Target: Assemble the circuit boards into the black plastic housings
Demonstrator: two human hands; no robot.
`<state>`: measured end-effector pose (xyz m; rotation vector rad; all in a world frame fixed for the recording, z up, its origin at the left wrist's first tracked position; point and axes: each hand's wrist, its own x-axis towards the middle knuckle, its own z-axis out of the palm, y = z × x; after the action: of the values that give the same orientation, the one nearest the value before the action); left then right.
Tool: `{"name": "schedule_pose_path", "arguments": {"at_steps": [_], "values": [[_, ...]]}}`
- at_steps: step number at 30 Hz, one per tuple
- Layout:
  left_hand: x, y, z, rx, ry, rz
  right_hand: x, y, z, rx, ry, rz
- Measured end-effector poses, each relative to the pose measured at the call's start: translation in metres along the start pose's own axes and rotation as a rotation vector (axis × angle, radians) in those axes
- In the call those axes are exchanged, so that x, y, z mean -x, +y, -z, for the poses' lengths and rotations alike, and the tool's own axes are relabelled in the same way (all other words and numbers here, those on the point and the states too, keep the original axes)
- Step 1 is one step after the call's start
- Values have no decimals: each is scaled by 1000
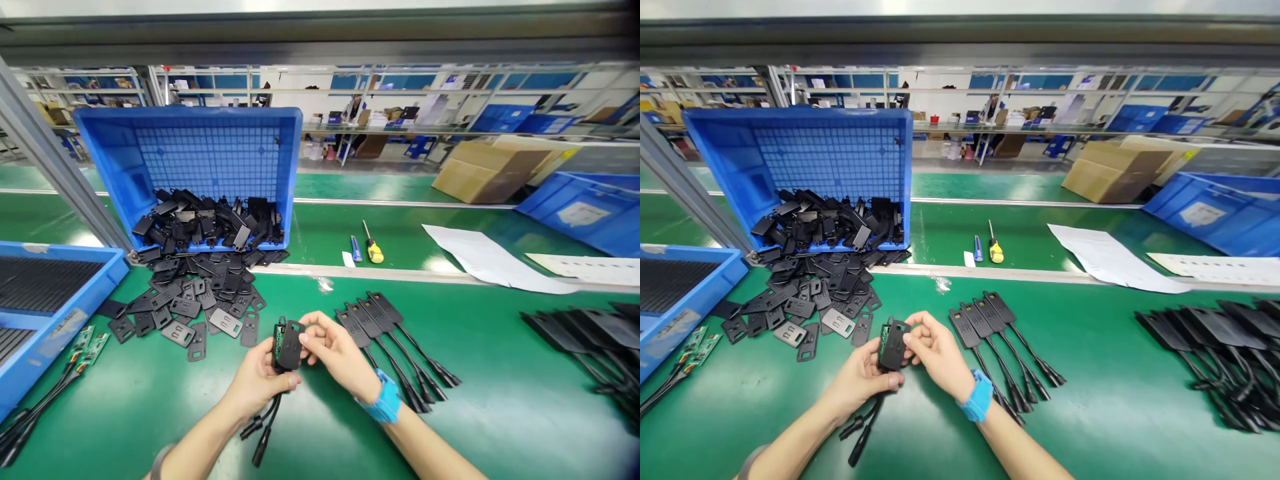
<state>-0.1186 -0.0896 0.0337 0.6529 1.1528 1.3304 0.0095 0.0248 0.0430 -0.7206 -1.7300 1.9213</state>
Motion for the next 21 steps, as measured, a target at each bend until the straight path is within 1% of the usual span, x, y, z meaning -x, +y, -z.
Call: {"name": "schedule_pose_path", "arguments": {"at_steps": [3, 7, 14, 17, 21], "values": [[1, 1, -1, -34, -22, -23, 1, 5, -4, 45, -4, -8], [1, 2, -1, -93, -8, -24, 2, 6, -5, 67, -7, -26], [0, 0, 0, -112, -4, 4, 2, 4, -1, 41, 6, -13], [1, 0, 0, -159, -3, -5, 1, 8, 0, 18, 21, -40], [2, 1, 0, -223, -13, -18, -1, 11, 0, -18, -16, -54]]}}
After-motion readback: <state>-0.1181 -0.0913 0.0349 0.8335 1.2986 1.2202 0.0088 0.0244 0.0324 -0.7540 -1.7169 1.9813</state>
